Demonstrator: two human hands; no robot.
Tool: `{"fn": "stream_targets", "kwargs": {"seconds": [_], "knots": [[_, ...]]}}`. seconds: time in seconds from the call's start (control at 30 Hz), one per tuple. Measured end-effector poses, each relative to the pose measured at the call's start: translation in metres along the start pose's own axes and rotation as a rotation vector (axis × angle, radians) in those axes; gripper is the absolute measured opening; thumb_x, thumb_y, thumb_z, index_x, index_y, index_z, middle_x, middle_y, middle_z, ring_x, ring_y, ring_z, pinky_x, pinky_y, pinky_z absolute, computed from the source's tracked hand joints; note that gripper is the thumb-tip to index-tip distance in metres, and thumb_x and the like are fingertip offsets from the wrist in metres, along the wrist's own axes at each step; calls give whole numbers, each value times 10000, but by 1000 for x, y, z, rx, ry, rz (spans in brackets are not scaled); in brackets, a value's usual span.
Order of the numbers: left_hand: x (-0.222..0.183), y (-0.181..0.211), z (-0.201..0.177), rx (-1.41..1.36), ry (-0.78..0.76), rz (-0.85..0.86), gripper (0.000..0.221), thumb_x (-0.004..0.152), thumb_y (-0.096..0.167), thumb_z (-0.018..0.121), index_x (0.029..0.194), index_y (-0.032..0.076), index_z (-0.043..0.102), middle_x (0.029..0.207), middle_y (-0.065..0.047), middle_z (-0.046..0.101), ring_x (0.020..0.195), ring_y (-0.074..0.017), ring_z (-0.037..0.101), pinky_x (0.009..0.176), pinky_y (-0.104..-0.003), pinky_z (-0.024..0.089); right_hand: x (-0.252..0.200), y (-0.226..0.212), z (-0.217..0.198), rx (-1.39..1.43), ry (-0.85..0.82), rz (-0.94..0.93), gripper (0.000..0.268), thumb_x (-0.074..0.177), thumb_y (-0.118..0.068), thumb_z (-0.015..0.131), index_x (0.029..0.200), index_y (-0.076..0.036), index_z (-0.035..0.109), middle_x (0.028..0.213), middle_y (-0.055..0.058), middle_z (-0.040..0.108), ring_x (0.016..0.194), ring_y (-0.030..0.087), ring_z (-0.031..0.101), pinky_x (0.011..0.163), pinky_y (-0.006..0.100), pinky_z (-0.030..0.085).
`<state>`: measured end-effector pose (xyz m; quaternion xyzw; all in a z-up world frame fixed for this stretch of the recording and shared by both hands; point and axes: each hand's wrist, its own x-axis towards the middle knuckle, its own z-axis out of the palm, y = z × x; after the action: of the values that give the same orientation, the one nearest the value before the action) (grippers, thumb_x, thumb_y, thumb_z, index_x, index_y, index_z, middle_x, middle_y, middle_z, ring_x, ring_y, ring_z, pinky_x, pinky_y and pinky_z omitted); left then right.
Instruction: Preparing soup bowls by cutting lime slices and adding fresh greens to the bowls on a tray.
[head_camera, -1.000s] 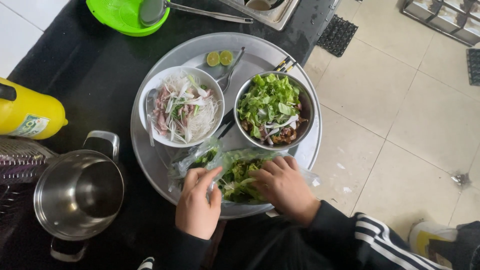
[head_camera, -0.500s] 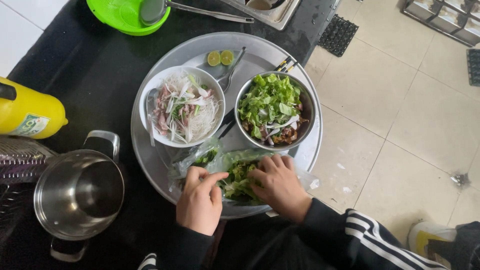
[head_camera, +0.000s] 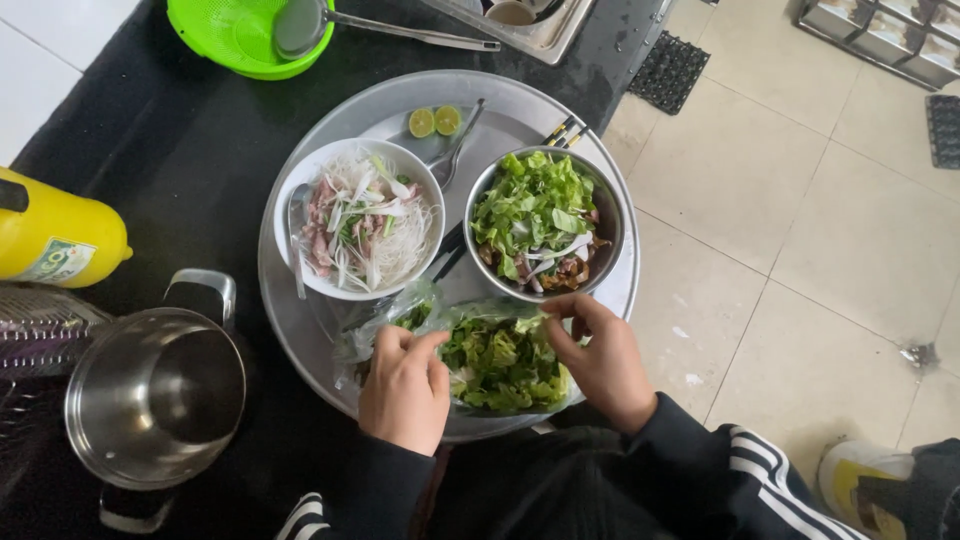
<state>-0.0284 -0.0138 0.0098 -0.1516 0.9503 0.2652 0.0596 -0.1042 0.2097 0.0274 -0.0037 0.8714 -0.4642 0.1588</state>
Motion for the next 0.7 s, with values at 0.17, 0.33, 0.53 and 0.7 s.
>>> {"fn": "stream_targets", "kwargs": {"seconds": [0.17,0.33,0.53,0.7], "knots": [[3,4,18,185,107,200,203,795,225,818,994,263,831,1282,-61,587,1122,-273,556,962,-476,548,-2,1,-7,40,47,35,162,986,-172,670,1090,-124,785,784,-22,643,638,92,444,614,284,424],[6,4,42,232,36,250,182,782,163,831,946,241,840,1427,-92,510,1212,-339,497,1014,-550,461,-7,-2,-9,58,51,39,149,993,-166,660,1073,-116,775,824,-20,716,619,75,491,582,261,450],[8,16,43,182,23,323,205,824,318,818,1005,222,811,1515,-136,483,1298,-355,468,1069,-575,387,-15,-1,-12,27,80,-1,99,978,-161,689,1026,-130,771,706,-29,553,623,97,443,602,285,412],[9,18,63,160,18,360,301,839,137,781,1104,278,809,1574,-107,391,1302,-405,447,1100,-645,365,-19,-6,-13,30,58,-21,213,960,-139,670,1155,-111,749,850,-28,672,583,85,429,548,280,405]]}}
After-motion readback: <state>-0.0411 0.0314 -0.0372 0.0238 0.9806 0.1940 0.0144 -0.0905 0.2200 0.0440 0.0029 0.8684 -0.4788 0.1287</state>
